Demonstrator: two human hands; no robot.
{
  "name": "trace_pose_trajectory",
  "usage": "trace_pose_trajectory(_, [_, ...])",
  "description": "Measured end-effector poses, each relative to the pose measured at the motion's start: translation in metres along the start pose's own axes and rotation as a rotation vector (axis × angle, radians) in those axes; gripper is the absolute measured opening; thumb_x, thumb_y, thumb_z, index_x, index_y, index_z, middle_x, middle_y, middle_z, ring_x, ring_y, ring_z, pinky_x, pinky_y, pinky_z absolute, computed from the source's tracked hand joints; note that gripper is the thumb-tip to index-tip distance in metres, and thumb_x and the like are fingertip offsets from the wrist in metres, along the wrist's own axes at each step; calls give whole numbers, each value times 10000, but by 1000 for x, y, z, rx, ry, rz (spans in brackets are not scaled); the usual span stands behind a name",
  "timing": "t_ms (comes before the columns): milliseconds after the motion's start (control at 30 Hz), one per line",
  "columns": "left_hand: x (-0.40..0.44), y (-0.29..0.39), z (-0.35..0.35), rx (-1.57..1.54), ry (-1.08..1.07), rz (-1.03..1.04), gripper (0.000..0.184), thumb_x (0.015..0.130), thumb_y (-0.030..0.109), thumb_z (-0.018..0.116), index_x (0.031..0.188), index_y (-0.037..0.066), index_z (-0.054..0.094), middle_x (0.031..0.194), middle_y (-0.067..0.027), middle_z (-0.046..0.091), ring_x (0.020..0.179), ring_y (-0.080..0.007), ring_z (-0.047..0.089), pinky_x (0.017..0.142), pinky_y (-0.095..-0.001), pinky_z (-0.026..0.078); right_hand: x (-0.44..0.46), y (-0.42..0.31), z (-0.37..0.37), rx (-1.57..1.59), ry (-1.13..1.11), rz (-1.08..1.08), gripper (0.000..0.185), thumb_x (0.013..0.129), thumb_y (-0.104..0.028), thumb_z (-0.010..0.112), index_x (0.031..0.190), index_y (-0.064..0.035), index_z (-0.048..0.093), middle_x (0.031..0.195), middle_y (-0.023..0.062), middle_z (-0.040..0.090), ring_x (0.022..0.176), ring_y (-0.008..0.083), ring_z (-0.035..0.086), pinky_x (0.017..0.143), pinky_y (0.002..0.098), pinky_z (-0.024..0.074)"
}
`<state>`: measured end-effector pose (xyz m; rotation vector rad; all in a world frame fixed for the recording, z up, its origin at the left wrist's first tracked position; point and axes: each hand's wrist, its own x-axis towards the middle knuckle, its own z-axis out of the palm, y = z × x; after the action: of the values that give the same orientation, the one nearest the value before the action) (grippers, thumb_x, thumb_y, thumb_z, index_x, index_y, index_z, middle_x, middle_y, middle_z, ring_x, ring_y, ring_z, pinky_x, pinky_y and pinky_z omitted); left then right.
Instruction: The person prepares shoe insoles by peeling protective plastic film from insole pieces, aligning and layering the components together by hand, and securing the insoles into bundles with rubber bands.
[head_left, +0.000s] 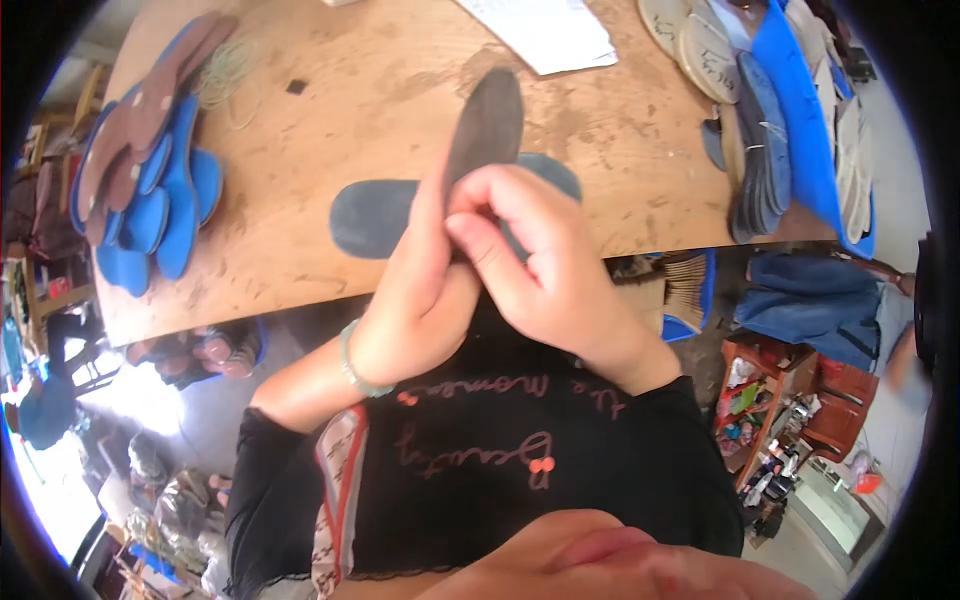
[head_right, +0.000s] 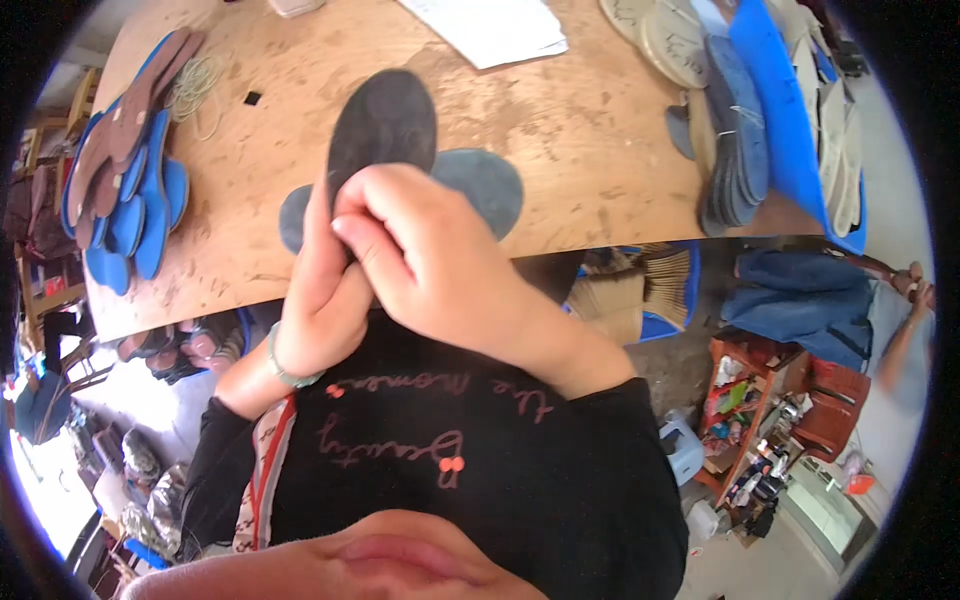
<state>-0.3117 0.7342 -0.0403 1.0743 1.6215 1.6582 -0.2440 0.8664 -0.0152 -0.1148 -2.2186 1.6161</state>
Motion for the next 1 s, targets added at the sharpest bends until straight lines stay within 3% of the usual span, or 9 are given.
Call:
trace_pose_trajectory(233, [7, 8, 1, -16, -106, -33, 736, 888, -119, 360, 1487, -40, -61, 1382, -199, 387, 1279, -253, 422, 1072, -342, 328, -2, 7, -6, -49, -60, -38, 96, 848, 2, 574, 873, -14, 483, 783, 164, 518, 704, 365, 523, 621, 414, 417])
trace_pose_trajectory(300, [9, 15, 2, 28, -98, -60, 755, 873, -122, 374, 1496, -37, -45, 1364, -215, 388, 1263, -273, 426, 1069, -352, 326, -2, 12, -7, -35, -83, -59, 44, 892, 24, 513, 905, -2, 480, 822, 102, 504, 706, 197, 480, 636, 302, 407])
trace_pose_trajectory(400, [12, 24, -3, 49, -149, -56, 839, 801, -135, 395, 1501, -40, -57, 1386, -247, 360, 1312, -297, 375, 1108, -373, 262, -1, 12, -12, 66, -106, -35, 37, 906, 18, 486, 922, -6, 463, 836, 86, 484, 710, 169, 449, 651, 278, 393])
trace_pose_trajectory(533, [10, 34, -16, -209, -155, -187, 844, 730, -19, 400, 1497, -80, 52, 1514, -261, 232, 1436, -312, 212, 1150, -375, 177, 2, 6, -20, 185, -114, -10, 91, 874, 14, 539, 911, 3, 457, 822, 141, 491, 695, 281, 491, 623, 362, 406])
trace_pose_trajectory(667, [18, 36, -15, -282, -66, -95, 673, 883, 108, 391, 1482, -95, 159, 1517, -218, 282, 1408, -279, 286, 1141, -356, 205, 4, 1, -15, 262, -46, -1, 72, 885, 5, 535, 918, -1, 471, 821, 123, 485, 692, 242, 480, 623, 332, 404])
trace_pose_trajectory(767, [19, 43, -3, -307, 29, -105, 679, 964, 308, 462, 1479, -60, 217, 1449, -162, 378, 1368, -224, 324, 1121, -333, 248, 3, 0, -12, 347, -5, 57, 56, 897, -3, 529, 914, -9, 476, 809, 92, 483, 683, 192, 466, 617, 303, 398])
trace_pose_trajectory(867, [14, 34, -1, -463, 81, -93, 532, 1020, 186, 429, 1466, -56, 269, 1361, -128, 464, 1266, -180, 425, 1077, -320, 302, 2, 7, -10, 314, -4, 5, 58, 902, -9, 534, 904, -16, 477, 798, 66, 480, 671, 151, 449, 605, 282, 394])
trace_pose_trajectory(967, [14, 26, -7, -512, 9, -89, 526, 1035, 210, 396, 1459, -73, 267, 1338, -141, 482, 1244, -182, 448, 1064, -318, 317, -1, 7, -13, 280, -29, 0, 62, 897, -12, 549, 901, -18, 488, 790, 56, 490, 664, 134, 454, 605, 265, 401])
trace_pose_trajectory(1000, [16, 31, -9, -393, -17, -35, 675, 1028, 403, 375, 1468, -87, 223, 1353, -155, 460, 1239, -206, 448, 1062, -338, 315, -1, 5, -13, 327, -26, 38, 60, 894, -12, 554, 901, -17, 495, 787, 55, 497, 663, 132, 461, 608, 260, 404])
